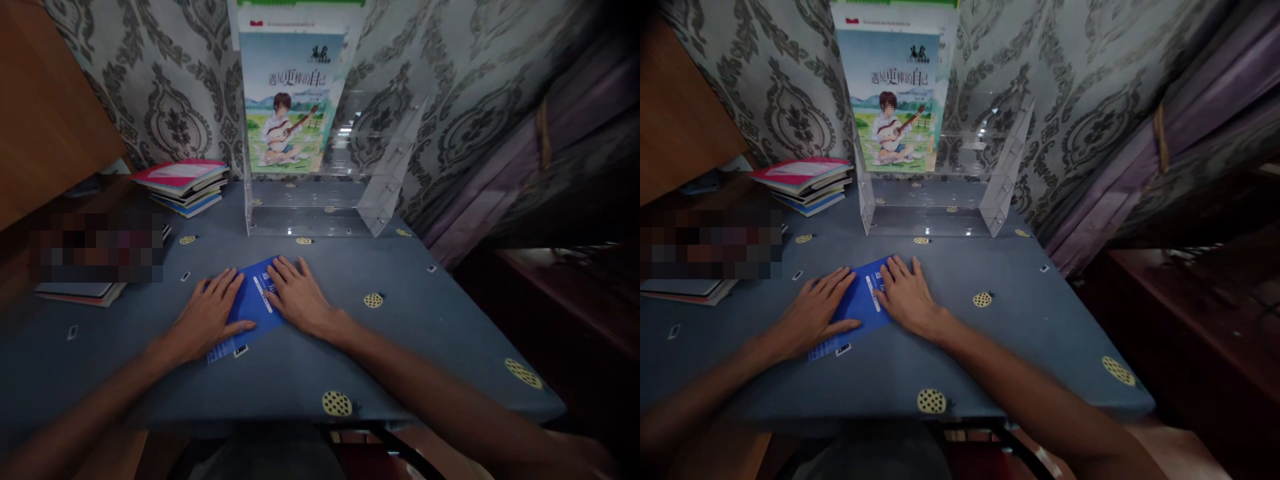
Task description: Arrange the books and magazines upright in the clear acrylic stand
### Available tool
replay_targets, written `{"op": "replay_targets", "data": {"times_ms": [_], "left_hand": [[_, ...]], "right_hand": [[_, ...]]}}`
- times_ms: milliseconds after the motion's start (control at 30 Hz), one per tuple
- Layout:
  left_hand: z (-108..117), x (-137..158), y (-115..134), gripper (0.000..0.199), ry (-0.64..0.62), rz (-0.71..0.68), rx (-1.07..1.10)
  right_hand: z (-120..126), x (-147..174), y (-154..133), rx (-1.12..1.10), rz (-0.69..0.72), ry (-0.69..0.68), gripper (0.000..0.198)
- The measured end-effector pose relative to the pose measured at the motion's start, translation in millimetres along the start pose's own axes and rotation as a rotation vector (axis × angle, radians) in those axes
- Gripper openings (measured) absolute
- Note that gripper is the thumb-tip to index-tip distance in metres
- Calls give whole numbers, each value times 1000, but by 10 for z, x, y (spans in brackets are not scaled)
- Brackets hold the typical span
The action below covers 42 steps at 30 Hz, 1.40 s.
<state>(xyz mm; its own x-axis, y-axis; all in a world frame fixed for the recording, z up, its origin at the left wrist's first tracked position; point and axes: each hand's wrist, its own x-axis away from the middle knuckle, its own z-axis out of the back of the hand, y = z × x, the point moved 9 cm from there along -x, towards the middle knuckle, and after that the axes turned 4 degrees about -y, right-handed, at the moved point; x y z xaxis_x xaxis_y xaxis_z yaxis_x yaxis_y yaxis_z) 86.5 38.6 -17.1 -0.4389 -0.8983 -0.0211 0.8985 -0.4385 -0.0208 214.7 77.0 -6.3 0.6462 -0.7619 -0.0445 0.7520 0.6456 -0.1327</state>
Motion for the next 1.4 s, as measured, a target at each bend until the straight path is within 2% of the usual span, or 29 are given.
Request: {"op": "replay_targets", "data": {"times_ms": [100,200,333,433,533,600,667,733,800,900,1000,1100,1200,1300,1400], "left_hand": [[74,-96,-44,93,-56,58,-39],[154,-212,-87,93,-128,99,-39],[207,-335,-210,92,-179,139,71],[171,-391,-330,81,-165,144,268],[136,-444,-432,50,-107,133,563],[159,-481,-471,36,-49,116,770],[210,-502,-491,37,0,108,951],[282,-495,-526,40,66,141,1091],[374,-453,-580,42,174,196,1177],[500,-366,-627,43,341,251,1210],[624,-281,-614,43,497,278,1201],[767,-179,-568,43,663,298,1181],[755,-115,-535,45,737,317,1146],[456,-103,-610,48,685,363,1083],[70,-96,-764,53,607,399,1008]], "right_hand": [[26,81,-238,37,99,56,49],[20,175,-455,25,190,92,32],[51,268,-542,-49,214,136,15],[119,288,-443,-132,178,196,15],[197,256,-192,-244,91,267,19],[244,222,53,-304,-11,327,38],[269,200,328,-398,-134,398,62],[219,183,577,-622,-245,448,74],[68,129,710,-987,-298,428,69],[-128,13,666,-1530,-289,350,55],[-46,-31,575,-1767,-237,377,57],[263,-3,433,-1633,-101,363,48],[620,143,339,-1256,9,444,38],[737,299,257,-901,79,498,27],[568,348,254,-755,80,442,24]]}}
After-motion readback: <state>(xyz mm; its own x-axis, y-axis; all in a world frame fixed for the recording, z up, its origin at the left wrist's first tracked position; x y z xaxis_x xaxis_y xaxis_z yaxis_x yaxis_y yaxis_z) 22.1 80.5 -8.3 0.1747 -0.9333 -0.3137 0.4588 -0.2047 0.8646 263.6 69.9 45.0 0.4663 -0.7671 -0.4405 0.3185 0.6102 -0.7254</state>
